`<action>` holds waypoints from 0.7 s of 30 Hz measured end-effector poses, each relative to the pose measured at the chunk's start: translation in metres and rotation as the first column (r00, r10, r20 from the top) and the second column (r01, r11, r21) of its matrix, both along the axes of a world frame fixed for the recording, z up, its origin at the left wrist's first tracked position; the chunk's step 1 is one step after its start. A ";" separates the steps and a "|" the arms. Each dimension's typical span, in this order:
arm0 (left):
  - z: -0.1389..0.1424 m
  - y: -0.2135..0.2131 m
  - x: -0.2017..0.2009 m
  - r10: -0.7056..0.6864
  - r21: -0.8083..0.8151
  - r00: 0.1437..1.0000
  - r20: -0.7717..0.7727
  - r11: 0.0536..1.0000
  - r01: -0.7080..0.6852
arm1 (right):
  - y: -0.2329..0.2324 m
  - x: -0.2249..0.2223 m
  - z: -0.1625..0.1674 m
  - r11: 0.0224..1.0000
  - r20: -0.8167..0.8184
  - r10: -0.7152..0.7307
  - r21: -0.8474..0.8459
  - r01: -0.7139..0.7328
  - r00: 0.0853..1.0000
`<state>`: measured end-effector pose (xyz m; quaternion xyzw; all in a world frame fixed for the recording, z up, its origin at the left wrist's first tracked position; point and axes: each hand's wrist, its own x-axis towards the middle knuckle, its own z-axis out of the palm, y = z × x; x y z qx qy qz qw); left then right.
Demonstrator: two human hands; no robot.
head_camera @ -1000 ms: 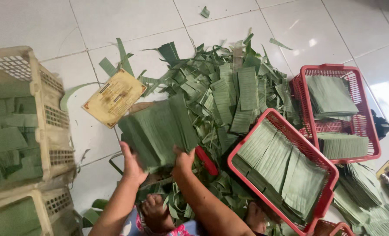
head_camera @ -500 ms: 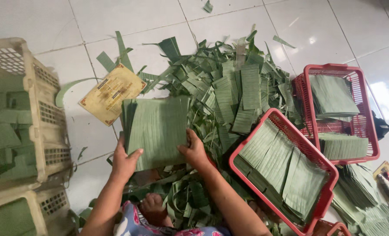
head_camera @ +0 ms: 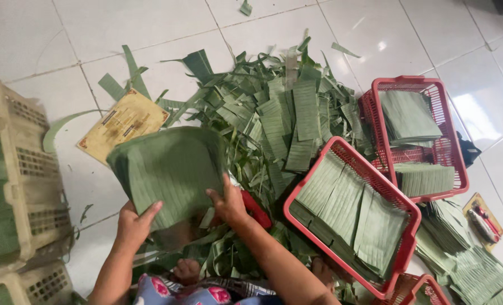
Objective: The person sits on the floor trimming banana leaf pieces to a uniform size. They align a stack of leaf pieces under a yellow template board, cut away excess edges with a knife, then place the trimmed leaf pieces into red plastic baskets and move filled baskets aside.
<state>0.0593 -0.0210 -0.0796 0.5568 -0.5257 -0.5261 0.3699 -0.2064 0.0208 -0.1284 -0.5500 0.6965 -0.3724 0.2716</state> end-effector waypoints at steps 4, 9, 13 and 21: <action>-0.011 0.014 -0.008 0.132 0.326 0.990 -0.048 0.939 -0.109 | -0.018 -0.001 0.012 0.906 0.001 0.037 0.423 -0.034 0.999; -0.027 0.020 -0.010 0.168 0.311 0.984 -0.060 0.940 -0.141 | -0.032 0.002 0.032 0.876 -0.038 0.079 0.480 -0.052 0.996; -0.030 0.022 -0.011 0.178 0.275 0.983 0.042 0.944 -0.183 | -0.029 -0.014 0.074 0.785 -0.214 0.295 0.610 -0.109 0.931; -0.036 0.014 -0.003 0.101 0.451 0.985 0.141 0.879 -0.155 | -0.147 -0.231 0.148 0.989 -0.056 -0.136 0.050 0.138 0.989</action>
